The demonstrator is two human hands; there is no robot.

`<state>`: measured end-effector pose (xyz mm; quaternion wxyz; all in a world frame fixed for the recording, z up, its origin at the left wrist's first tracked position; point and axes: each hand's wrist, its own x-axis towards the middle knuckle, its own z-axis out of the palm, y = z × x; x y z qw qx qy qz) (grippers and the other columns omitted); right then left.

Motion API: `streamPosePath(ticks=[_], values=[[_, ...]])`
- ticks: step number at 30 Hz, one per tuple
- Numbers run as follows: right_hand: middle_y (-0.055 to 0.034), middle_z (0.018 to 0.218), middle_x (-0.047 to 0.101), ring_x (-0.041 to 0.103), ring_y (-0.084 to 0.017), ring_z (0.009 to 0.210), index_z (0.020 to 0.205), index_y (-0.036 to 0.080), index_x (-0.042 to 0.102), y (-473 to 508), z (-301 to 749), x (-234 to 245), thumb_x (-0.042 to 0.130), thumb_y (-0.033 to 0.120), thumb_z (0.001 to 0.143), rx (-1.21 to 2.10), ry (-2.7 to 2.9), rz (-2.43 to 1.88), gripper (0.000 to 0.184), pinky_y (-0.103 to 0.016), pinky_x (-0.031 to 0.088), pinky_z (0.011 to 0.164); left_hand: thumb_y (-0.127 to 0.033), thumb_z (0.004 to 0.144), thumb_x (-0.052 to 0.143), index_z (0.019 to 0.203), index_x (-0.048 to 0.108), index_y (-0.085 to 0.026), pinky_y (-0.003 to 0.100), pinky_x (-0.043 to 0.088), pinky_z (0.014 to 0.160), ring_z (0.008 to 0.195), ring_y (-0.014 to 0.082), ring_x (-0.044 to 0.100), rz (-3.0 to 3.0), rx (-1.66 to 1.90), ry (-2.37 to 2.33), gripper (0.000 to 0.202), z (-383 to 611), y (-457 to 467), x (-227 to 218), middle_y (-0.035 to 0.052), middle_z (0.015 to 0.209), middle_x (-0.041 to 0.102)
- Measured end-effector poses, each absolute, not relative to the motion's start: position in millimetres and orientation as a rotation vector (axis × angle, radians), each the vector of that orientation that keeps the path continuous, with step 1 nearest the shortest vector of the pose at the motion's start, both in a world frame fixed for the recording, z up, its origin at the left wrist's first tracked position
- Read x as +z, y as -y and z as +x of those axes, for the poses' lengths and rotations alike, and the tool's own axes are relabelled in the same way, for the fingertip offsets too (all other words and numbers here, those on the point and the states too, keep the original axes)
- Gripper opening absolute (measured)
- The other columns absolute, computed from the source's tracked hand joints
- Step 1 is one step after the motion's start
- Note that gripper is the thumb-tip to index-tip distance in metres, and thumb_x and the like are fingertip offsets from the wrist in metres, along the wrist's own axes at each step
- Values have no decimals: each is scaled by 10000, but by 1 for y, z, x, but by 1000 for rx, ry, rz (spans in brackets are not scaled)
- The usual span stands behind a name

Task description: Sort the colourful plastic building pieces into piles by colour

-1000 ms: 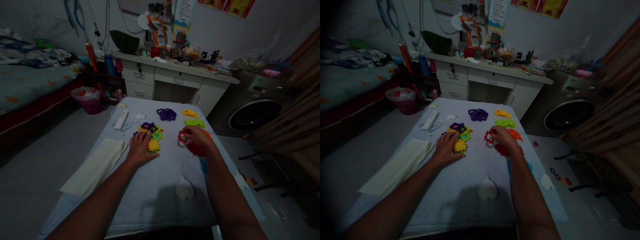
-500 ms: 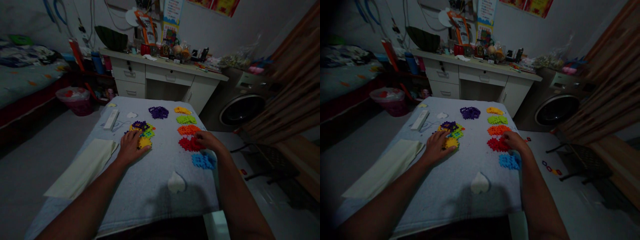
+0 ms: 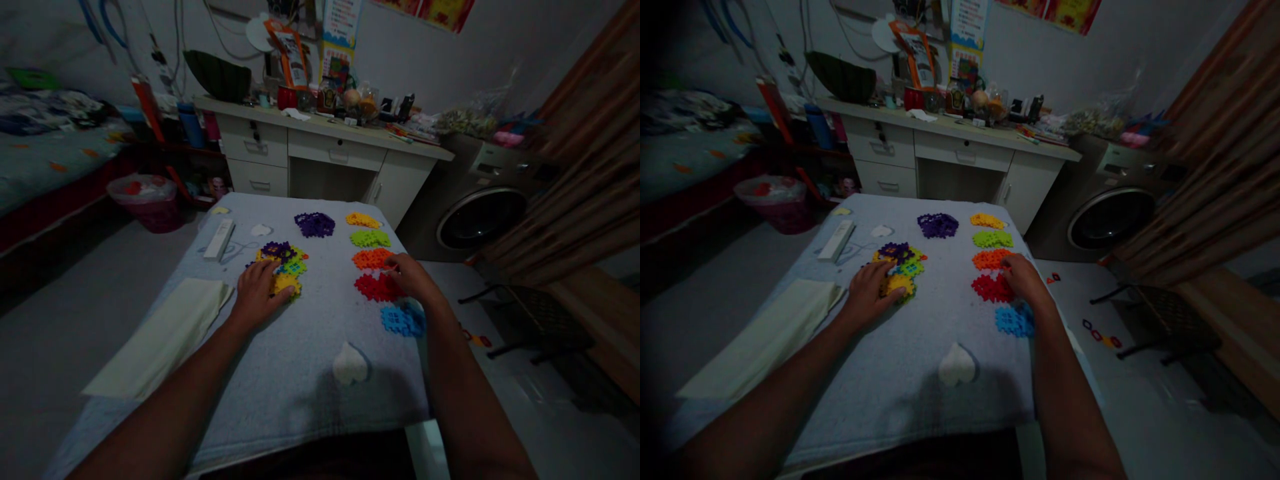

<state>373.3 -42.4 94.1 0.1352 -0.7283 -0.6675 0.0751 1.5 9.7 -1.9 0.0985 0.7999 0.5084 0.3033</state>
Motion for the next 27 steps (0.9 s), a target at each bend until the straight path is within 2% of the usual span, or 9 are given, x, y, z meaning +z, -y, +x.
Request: streamPosePath(ticks=[5,9,11,14,16,21,27], values=[[-74,1010,668,605,-184,905,1020,194,678,37,311,99,582,138,841,321,2087,-1768,210,-309,462,849,-449,955,369,1282,553,-173,493,349,1101,1254,294,485,2239,1048,-1443,466,1,-9,5,137,1302,571],[-92,1029,657,603,-200,945,1048,171,670,31,247,81,590,178,874,483,2255,-1536,192,-337,462,883,-396,964,327,1245,562,-177,470,356,1102,1248,268,498,2131,1095,-1439,427,-2,-8,10,123,1289,592],[-108,1107,644,577,-233,1054,1132,175,650,30,221,68,602,210,881,470,2269,-1448,259,-383,439,965,-381,958,323,1236,564,-194,462,362,1104,1242,260,506,2076,1133,-1448,412,-3,-7,10,109,1282,596],[-124,1341,553,471,-279,1241,1306,212,565,29,198,47,657,286,860,379,2260,-1331,462,-445,377,1068,-366,950,327,1219,569,-206,448,376,1101,1228,251,519,2007,1182,-1457,395,-4,-7,10,98,1259,602],[-125,1416,504,417,-295,1297,1338,220,546,28,192,37,686,309,843,362,2274,-1299,522,-468,355,1091,-360,948,335,1214,572,-205,443,381,1099,1224,248,522,1982,1193,-1457,389,-4,-8,9,98,1254,599],[-114,1318,585,452,-285,1240,1179,218,660,24,195,27,666,250,867,371,2283,-1336,314,-465,379,1067,-327,931,349,1220,575,-188,463,399,1076,1187,262,538,1991,1163,-1471,393,-4,-9,9,108,1222,608],[-124,1228,617,495,-258,1170,1113,190,698,26,198,24,636,229,896,339,2200,-1278,230,-439,414,1043,-276,852,462,1175,599,-187,481,391,1071,1200,283,523,2122,1056,-1481,363,-3,-12,4,109,1218,613]])
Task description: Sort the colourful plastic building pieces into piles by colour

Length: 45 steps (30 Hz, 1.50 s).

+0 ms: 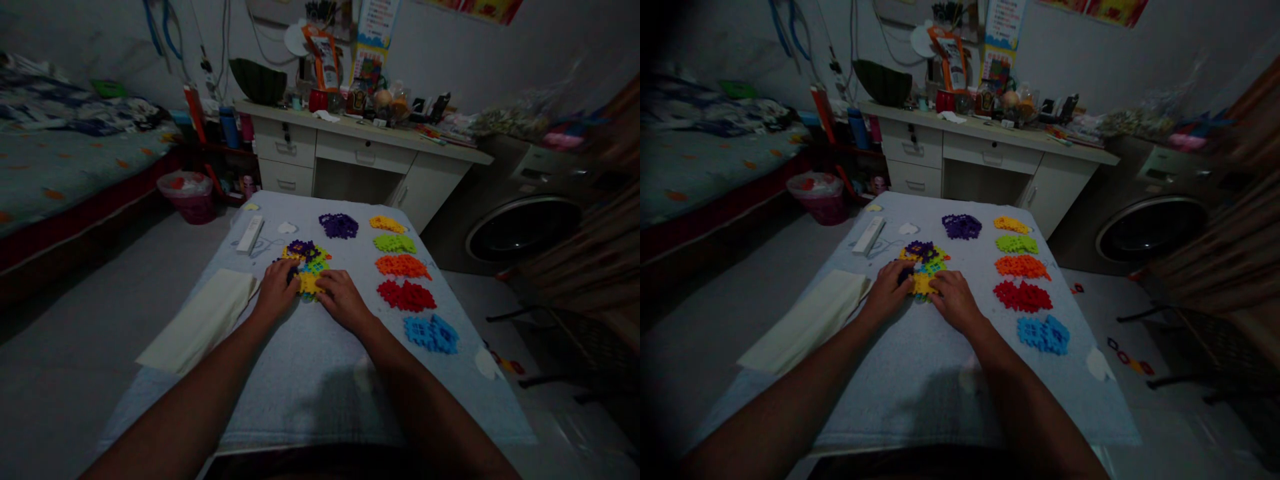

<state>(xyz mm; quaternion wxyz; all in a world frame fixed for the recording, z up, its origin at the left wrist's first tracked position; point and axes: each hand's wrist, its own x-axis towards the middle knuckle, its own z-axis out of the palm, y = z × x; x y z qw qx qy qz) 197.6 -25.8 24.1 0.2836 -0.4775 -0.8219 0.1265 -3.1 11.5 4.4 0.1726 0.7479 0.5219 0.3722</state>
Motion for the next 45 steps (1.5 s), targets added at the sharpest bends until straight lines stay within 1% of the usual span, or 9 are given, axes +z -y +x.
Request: streamPosePath(ticks=[5,8,10,14,19,25,29,37,45], values=[[-98,1117,629,541,-222,1075,1059,214,714,27,204,25,541,244,957,306,2036,-1279,203,-386,453,976,-244,831,479,1156,614,-196,486,386,1079,1209,286,511,2152,1040,-1509,355,-3,-12,2,105,1227,603],[-89,992,634,569,-211,976,1025,202,718,26,211,28,500,245,969,319,1935,-1344,229,-351,473,906,-246,831,488,1144,622,-204,493,396,1071,1201,288,512,2154,1060,-1507,343,-3,-12,2,102,1220,601],[-88,961,648,586,-209,950,1035,190,713,25,218,30,477,227,964,334,1880,-1385,249,-343,473,896,-258,834,493,1134,628,-198,502,396,1068,1198,293,513,2162,1068,-1505,335,-3,-12,3,108,1221,598],[-83,1017,693,613,-203,954,1086,187,689,24,241,41,506,202,912,394,1793,-1485,253,-335,465,906,-278,830,511,1128,638,-179,515,379,1084,1206,303,504,2186,1063,-1519,339,-3,-13,3,121,1224,595],[-57,922,706,621,-180,847,917,182,692,25,289,67,528,195,865,479,1854,-1638,172,-299,458,808,-294,837,520,1140,639,-185,517,367,1098,1221,307,492,2201,1044,-1531,344,-4,-14,0,118,1242,589],[-24,822,678,604,-165,773,825,177,675,35,333,77,540,219,829,561,1859,-1743,141,-267,432,715,-313,843,522,1152,635,-198,526,365,1100,1235,312,482,2222,1040,-1532,348,-5,-14,-3,112,1269,583],[-18,789,673,591,-154,718,811,176,683,38,341,77,533,218,828,571,1846,-1856,157,-255,410,665,-312,837,523,1150,632,-208,536,365,1098,1236,314,481,2214,1038,-1522,347,-5,-15,-3,106,1267,588],[-51,779,674,567,-155,739,699,162,675,33,338,75,521,149,808,303,2011,-2062,189,-260,352,661,-307,862,487,1145,627,-211,534,375,1082,1207,304,502,2183,1073,-1506,329,-4,-14,-1,105,1242,600],[-52,825,678,584,-173,826,761,180,704,30,337,69,580,139,774,245,1983,-2159,131,-273,371,730,-308,864,464,1143,623,-219,521,373,1085,1207,292,507,2120,1093,-1515,334,-5,-13,1,95,1237,599]])
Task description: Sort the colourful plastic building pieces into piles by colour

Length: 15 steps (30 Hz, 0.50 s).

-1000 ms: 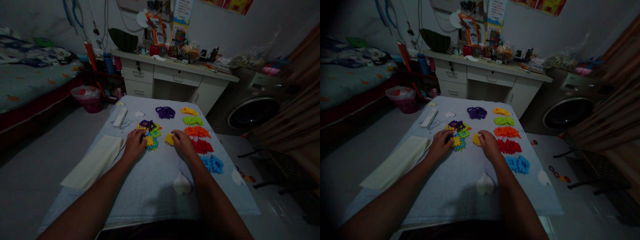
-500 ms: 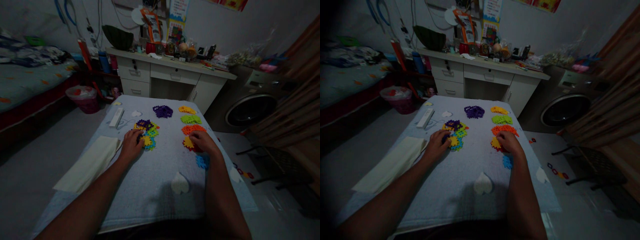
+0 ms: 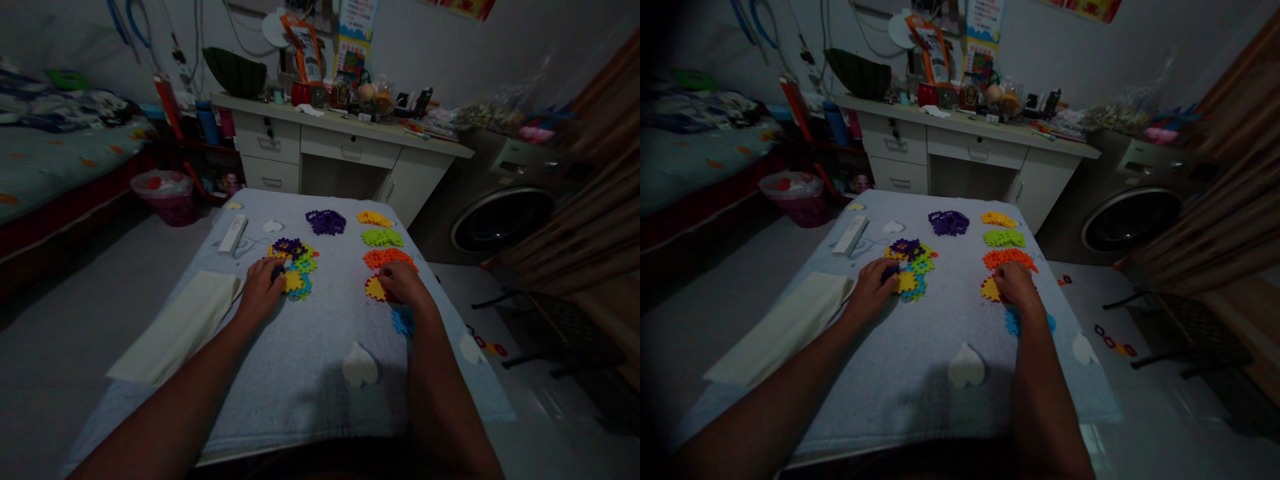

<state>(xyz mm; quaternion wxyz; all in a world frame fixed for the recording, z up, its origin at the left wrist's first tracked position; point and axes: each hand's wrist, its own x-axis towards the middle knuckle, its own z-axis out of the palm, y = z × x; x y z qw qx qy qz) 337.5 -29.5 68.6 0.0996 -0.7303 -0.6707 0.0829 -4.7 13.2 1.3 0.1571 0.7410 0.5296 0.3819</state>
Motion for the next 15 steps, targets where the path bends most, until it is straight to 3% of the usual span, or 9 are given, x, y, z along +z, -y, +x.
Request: streamPosePath(ticks=[5,8,11,15], values=[[-55,828,640,566,-201,843,744,200,685,34,336,65,676,219,752,249,2012,-2064,22,-298,380,741,-299,870,458,1139,616,-226,521,378,1084,1212,291,513,2129,1081,-1504,320,-4,-12,4,98,1230,604],[-50,850,602,533,-211,852,792,215,687,36,332,63,781,287,675,279,2020,-2086,167,-319,374,763,-288,860,471,1131,612,-237,531,381,1079,1195,292,522,2119,1086,-1514,310,-4,-13,3,93,1215,609],[-49,881,581,502,-214,879,817,215,666,37,327,60,824,234,614,265,2023,-2142,258,-324,361,779,-282,855,470,1129,604,-237,525,379,1079,1194,288,522,2123,1081,-1512,309,-4,-13,2,89,1210,610],[-42,885,579,490,-194,860,799,203,608,37,322,61,751,135,649,250,2057,-2115,218,-297,336,746,-288,859,453,1133,601,-205,508,393,1062,1174,289,534,2157,1084,-1485,323,-5,-14,1,109,1193,614]])
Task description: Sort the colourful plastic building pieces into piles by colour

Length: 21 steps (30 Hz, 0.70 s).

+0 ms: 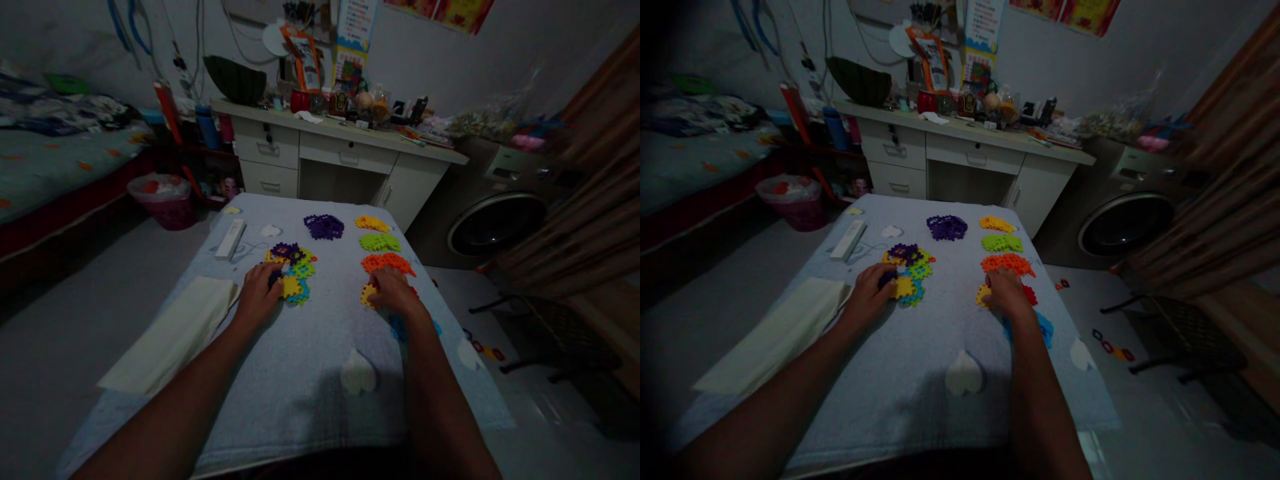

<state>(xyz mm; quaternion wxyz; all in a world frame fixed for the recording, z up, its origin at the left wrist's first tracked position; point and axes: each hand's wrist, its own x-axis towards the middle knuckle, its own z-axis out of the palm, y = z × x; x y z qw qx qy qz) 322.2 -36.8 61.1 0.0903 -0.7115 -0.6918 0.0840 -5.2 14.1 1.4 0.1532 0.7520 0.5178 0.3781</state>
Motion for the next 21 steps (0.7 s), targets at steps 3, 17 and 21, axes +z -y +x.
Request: streamPosePath(ticks=[3,17,21], values=[[-10,796,577,487,-154,752,744,198,544,38,319,69,650,72,679,387,2051,-2087,177,-265,311,660,-293,861,448,1136,602,-201,509,390,1063,1182,291,530,2150,1075,-1496,328,-6,-14,1,112,1209,609],[37,586,533,484,-99,543,695,190,540,-78,363,111,649,200,662,590,1397,-1781,114,-212,368,515,-614,697,725,1368,473,-227,554,349,1094,1303,377,422,2358,889,-1487,815,0,-11,-2,149,1394,474],[26,542,536,512,-108,500,712,168,563,-125,376,96,627,170,701,430,1161,-1892,65,-216,392,480,-634,589,796,1419,407,-259,583,333,1096,1353,413,368,2442,783,-1489,990,0,-10,-4,159,1460,411]])
